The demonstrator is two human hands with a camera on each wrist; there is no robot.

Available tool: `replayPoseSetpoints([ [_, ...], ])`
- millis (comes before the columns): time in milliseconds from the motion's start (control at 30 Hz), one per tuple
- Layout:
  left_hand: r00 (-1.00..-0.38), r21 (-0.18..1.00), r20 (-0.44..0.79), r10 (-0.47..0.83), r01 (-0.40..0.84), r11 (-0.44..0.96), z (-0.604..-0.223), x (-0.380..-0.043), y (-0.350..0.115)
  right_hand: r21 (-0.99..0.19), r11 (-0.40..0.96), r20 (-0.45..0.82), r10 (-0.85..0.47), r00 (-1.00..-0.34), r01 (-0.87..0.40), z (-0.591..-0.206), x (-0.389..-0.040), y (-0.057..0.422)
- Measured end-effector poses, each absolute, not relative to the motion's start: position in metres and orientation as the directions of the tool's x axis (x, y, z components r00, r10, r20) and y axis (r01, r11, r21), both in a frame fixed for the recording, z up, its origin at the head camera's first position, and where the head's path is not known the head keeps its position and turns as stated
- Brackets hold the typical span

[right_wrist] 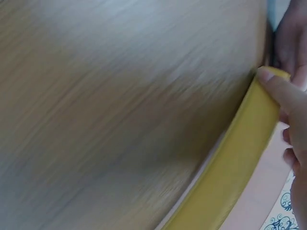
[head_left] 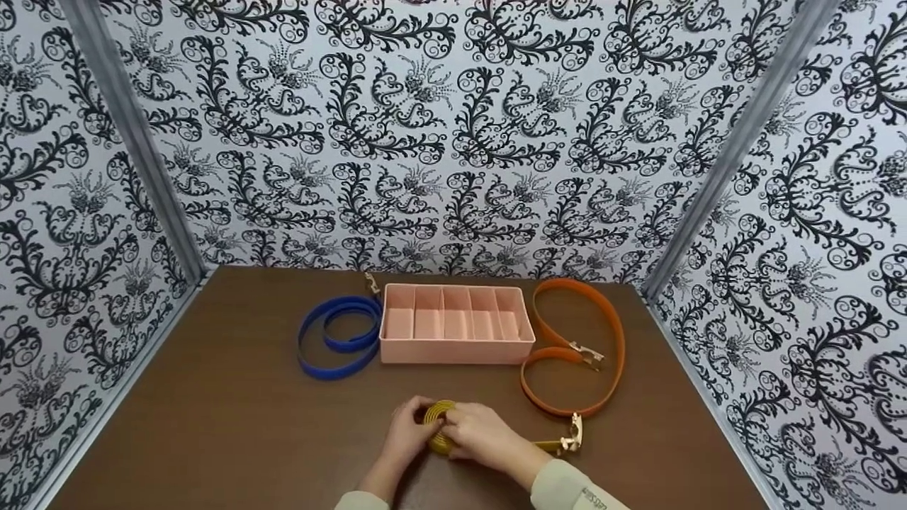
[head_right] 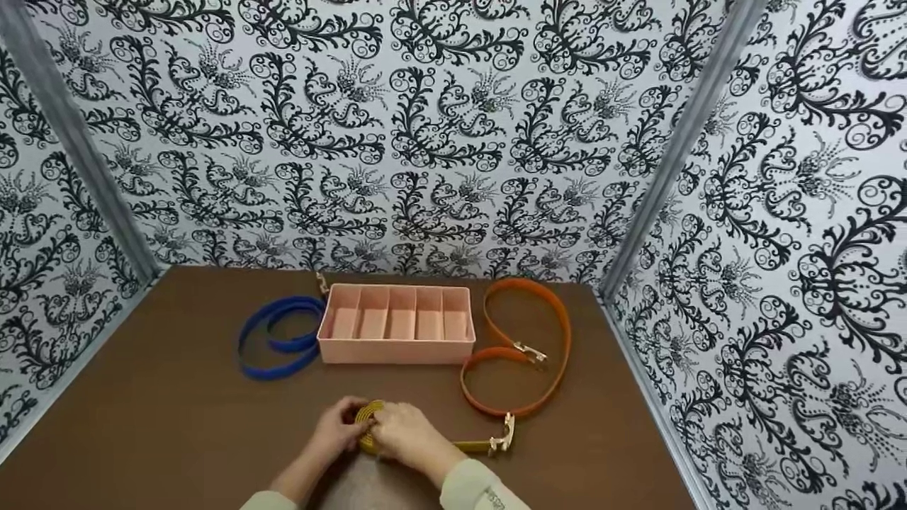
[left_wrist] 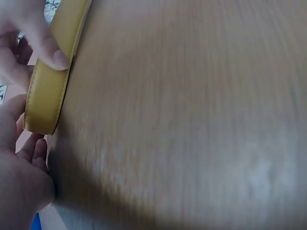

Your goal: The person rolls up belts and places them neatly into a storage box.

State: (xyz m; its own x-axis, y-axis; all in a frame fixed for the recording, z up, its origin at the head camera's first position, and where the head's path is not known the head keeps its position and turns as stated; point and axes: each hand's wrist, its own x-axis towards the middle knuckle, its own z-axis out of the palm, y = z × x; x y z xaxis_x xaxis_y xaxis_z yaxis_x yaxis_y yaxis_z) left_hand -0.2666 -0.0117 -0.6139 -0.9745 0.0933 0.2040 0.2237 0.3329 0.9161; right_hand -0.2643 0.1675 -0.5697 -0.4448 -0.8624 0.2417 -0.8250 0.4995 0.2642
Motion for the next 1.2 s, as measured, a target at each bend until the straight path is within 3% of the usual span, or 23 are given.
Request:
replayPoseSetpoints([
  [133,-0.970,0.924,0.212,0.117,0.238,0.299,-0.617,-0.266,-0.013,0.278,0.440,0.207,-0.895,-0.394,-0.854,-0.571,-0.261,0.179],
  [300,-0.959,0.927,0.215,0.185,0.260,0.271,-0.617,-0.266,-0.014,0.255,0.402,0.127,-0.916,-0.381,-0.880,-0.568,-0.256,0.195],
  [500,-0.946,0.934,0.192,0.260,0.258,0.246,-0.613,-0.267,-0.017,0.370,0.325,0.069,-0.944,-0.323,-0.870,-0.563,-0.263,0.206],
  [733,-0.954,0.947,0.136,0.266,0.204,0.248,-0.610,-0.268,-0.019,0.403,0.295,0.170,-0.954,-0.246,-0.866,-0.565,-0.273,0.193],
  [900,-0.960,0.953,0.145,0.239,0.200,0.228,-0.612,-0.271,-0.018,0.373,0.336,0.227,-0.937,-0.266,-0.865,-0.566,-0.276,0.180],
  [1200,-0.982,0.951,0.148,0.121,0.175,0.256,-0.615,-0.270,-0.015,0.323,0.422,0.236,-0.903,-0.360,-0.847,-0.568,-0.276,0.165],
])
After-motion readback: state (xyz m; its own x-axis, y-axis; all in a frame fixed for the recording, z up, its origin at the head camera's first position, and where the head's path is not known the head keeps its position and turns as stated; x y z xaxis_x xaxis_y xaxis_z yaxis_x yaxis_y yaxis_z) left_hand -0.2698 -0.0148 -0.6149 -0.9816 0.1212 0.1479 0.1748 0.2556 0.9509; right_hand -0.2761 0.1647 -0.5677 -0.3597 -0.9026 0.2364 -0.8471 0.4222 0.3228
